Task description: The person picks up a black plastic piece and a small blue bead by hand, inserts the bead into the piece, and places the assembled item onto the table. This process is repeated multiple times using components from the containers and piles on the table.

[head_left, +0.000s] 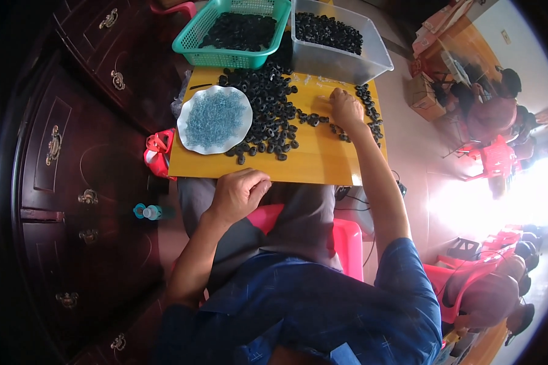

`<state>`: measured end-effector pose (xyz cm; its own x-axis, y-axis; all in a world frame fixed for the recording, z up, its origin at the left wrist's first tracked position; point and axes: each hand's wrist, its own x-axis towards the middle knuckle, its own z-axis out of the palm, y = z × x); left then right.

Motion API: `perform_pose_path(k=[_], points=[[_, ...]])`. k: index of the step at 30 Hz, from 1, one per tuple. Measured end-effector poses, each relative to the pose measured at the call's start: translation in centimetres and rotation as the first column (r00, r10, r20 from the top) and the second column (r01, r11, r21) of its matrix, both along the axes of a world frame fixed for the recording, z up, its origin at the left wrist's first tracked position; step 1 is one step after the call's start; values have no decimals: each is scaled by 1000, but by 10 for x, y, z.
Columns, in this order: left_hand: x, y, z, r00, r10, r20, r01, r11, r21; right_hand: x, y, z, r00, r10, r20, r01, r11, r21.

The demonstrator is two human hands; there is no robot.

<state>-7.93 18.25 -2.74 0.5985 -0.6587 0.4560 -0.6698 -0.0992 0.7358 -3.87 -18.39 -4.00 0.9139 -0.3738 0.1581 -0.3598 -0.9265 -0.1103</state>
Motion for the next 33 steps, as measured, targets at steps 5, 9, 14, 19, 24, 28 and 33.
perform_pose_path(k=[5, 9, 14, 19, 24, 28, 33], points=[[-4, -3, 10, 1000, 1, -17, -1, 1000, 26, -32, 11, 25, 913, -92, 397, -21, 962, 273], [-4, 1, 11, 999, 39, 3, -39, 999, 4, -65, 65, 39, 866, -99, 489, -171, 861, 478], [-3, 0, 9, 998, 45, 39, -45, 999, 15, -103, 76, 20, 879, -168, 446, -133, 811, 569], [-12, -4, 12, 994, 34, -102, -33, 999, 7, -130, 132, -1, 958, 57, 281, -285, 291, 913], [-10, -5, 16, 992, -13, -128, 0, 995, -105, -128, 177, 11, 937, 195, 289, -282, -65, 957], [-8, -3, 21, 984, -42, -172, 25, 995, -99, -128, 177, 11, 933, 138, 333, -306, -184, 934], [-10, -2, 24, 989, -32, -142, 24, 998, -61, -127, 137, 18, 928, -39, 370, -300, 507, 808]])
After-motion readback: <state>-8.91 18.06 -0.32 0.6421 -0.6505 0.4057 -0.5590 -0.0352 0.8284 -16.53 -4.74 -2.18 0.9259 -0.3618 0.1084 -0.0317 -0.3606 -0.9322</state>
